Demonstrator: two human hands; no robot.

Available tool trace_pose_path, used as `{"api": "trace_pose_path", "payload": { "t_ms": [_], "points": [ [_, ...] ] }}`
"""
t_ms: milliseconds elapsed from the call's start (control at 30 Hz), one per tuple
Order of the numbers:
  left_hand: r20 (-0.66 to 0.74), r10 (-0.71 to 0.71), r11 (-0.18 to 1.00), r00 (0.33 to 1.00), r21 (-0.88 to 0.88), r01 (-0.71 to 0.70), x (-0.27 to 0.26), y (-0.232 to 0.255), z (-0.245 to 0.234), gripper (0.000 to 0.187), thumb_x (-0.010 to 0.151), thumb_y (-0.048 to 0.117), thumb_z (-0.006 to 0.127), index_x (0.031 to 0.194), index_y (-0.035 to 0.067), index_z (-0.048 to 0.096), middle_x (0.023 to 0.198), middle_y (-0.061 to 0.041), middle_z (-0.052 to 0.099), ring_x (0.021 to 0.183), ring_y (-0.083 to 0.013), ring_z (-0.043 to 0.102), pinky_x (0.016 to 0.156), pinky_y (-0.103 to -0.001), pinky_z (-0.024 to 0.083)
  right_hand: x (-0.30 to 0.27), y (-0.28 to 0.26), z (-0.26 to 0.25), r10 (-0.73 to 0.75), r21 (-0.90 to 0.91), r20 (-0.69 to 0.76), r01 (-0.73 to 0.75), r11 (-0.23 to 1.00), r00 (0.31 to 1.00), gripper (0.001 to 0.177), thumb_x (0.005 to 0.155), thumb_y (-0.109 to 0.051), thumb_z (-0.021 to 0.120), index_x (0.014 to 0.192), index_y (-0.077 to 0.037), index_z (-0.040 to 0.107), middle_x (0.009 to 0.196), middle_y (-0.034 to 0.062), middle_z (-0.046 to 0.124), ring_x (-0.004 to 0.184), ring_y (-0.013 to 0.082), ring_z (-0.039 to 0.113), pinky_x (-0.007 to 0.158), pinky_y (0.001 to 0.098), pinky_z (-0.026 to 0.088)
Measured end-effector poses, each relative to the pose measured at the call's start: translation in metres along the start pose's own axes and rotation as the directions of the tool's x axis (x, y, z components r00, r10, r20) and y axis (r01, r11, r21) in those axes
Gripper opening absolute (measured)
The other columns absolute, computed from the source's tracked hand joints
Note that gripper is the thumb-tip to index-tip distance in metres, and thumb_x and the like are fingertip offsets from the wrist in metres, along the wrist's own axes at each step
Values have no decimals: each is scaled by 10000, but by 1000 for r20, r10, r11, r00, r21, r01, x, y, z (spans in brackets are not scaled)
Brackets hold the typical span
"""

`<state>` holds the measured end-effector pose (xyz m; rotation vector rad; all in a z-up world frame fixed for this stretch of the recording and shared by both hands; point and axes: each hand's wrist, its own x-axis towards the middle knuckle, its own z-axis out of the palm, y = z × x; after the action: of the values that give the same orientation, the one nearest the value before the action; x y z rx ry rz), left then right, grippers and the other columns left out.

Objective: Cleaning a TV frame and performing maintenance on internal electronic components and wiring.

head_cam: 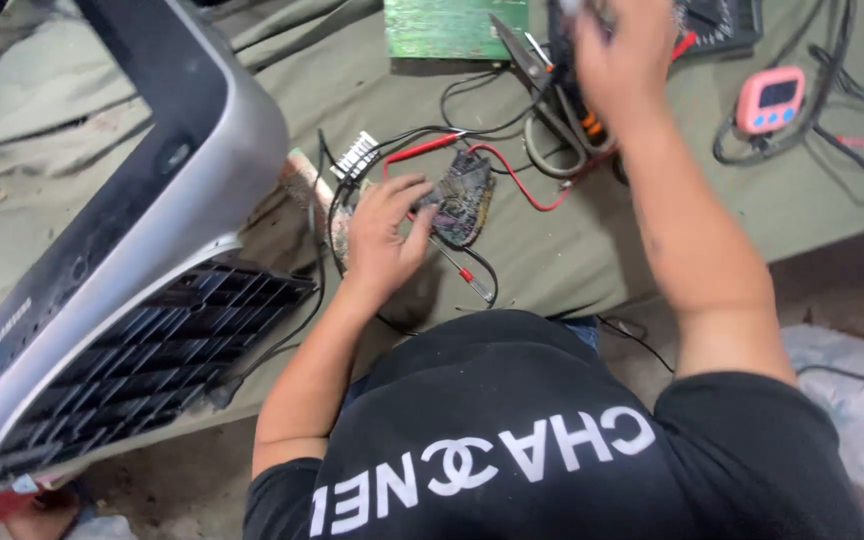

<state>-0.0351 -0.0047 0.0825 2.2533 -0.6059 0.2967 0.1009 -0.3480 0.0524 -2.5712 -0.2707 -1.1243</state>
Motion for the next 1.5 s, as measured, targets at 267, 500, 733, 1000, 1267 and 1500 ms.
{"api": "trace_pose_path", "payload": {
  "t_ms": [267, 500, 733, 1000, 1267, 1500],
  "points": [
    [8, -354, 479, 935, -858, 189, -24, 19, -45, 332, 1024, 255, 654, 1242, 7, 688, 1007, -143, 769, 948, -185, 734, 900, -336, 578, -26, -207, -69, -502, 685, 90, 312, 658, 860, 162, 1032, -134, 628, 993, -134, 785, 1093, 40, 779, 835, 280, 667, 758, 389, 525],
    [-207, -214, 810, 955, -583, 56, -80, 20, -76, 122, 920, 133, 784, 995, 41, 761, 808, -109, 723, 758, -358, 705, 824, -453, 563, -21, -237, -65, -240, 869, 227, -86, 486, 944, 322, 930, -309, 837, 1081, -25, 813, 1015, 160, 748, 764, 283, 645, 640, 376, 518],
    [-294, -79, 921, 953, -388, -43, -104, 12, -76, 102, 901, 136, 815, 958, 70, 762, 855, -78, 721, 861, -310, 712, 1053, -481, 471, -3, -268, -73, -271, 874, 390, -261, 410, 880, 167, 916, -103, 879, 1041, -22, 804, 993, 156, 712, 740, 230, 605, 629, 328, 486],
    [-40, -317, 665, 947, -722, 192, -98, 15, -71, 774, 969, 485, 740, 1491, 69, 349, 1075, -173, 740, 1047, -294, 661, 1064, -585, 453, -11, -283, -94, -212, 768, 640, -622, 151, 739, 49, 953, -5, 764, 961, 26, 727, 932, 171, 734, 762, 127, 611, 674, 246, 490],
    [-173, -297, 634, 939, -771, 58, -84, 27, -59, 656, 1051, 53, 660, 1611, 127, 326, 977, -122, 770, 838, -167, 697, 809, -340, 600, -11, -278, -103, -165, 702, 710, -706, 91, 685, 130, 938, -43, 779, 987, 65, 725, 875, 148, 734, 776, 62, 612, 685, 204, 520],
    [-122, -326, 703, 937, -695, 154, -83, 25, -56, 569, 844, 14, 720, 1379, 203, 682, 786, -32, 696, 665, -119, 636, 643, -264, 567, -5, -261, -105, -112, 721, 692, -683, 115, 713, 151, 943, 16, 781, 1023, 112, 696, 902, 199, 729, 817, 121, 670, 741, 242, 561]
  ]
}}
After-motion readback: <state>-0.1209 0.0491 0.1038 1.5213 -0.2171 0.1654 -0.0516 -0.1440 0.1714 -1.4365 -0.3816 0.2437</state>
